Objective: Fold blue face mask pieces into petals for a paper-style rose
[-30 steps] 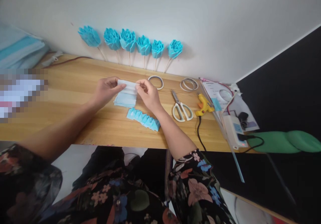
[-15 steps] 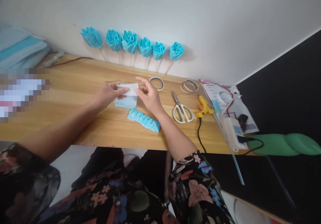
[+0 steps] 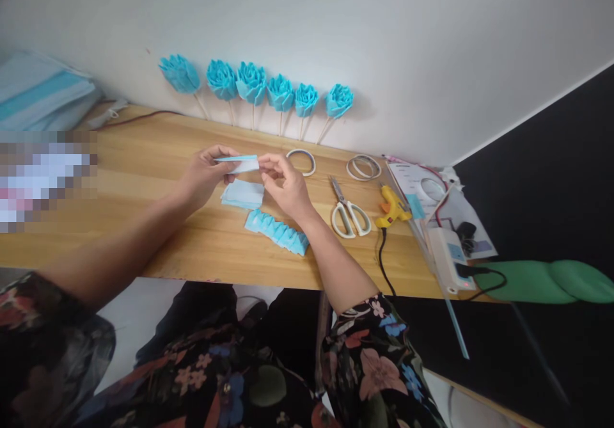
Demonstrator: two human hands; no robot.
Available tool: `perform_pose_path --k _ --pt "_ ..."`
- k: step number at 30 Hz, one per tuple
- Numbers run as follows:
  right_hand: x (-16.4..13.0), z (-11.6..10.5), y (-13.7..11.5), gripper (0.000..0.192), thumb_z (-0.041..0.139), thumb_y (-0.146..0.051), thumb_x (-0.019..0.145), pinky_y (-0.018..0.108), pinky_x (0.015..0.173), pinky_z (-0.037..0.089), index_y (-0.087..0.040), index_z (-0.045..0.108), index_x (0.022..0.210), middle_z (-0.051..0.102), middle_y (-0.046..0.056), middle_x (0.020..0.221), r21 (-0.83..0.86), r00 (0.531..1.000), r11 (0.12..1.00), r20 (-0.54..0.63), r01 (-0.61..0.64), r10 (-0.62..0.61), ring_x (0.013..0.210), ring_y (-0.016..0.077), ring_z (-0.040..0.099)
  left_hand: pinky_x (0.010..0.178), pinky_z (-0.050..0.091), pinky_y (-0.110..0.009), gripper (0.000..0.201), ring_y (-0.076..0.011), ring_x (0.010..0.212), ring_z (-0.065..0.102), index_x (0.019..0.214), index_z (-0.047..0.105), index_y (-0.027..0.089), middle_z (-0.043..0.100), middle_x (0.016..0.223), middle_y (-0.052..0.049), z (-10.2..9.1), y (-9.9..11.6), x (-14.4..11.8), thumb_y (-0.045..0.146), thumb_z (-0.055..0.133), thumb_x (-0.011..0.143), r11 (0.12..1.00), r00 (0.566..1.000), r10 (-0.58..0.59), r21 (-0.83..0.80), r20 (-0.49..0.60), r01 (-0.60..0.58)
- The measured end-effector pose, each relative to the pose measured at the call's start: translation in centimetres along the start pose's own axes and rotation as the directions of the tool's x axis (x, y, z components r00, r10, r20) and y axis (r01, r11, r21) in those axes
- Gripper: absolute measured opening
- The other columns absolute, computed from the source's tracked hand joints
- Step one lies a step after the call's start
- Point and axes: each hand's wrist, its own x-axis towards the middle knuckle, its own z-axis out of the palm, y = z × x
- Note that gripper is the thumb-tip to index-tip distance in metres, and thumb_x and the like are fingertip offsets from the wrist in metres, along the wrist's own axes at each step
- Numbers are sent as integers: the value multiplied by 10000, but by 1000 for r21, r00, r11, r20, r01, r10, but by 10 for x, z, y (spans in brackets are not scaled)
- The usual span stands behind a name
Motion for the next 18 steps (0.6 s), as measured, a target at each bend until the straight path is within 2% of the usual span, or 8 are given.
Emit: perform_pose_path --k 7,12,18 --pt "1 1 5 224 688 -252 830 339 828 573 -264 601 1036 734 22 1042 -31 999 999 -15 -40 39 954 180 703 463 407 -186 86 -72 436 524 865 655 146 616 524 36 2 -2 -2 106 701 804 999 998 -39 -32 46 41" --pt "2 0 4 79 683 -290 845 301 763 540 -229 641 872 710 -8 860 -34 999 998 -16 -46 46 791 142 658 467 414 -196 107 -77 436 522 856 634 141 631 529 31 4 1 -5 102 711 793 999 994 -39 -22 100 41" --pt "1 0 5 175 658 -371 866 269 699 494 -210 640 801 683 -15 787 6 995 995 -31 -96 96 698 115 607 491 419 -191 122 -71 484 538 864 640 139 631 582 37 3 -3 -3 85 708 778 1000 995 18 14 103 -19"
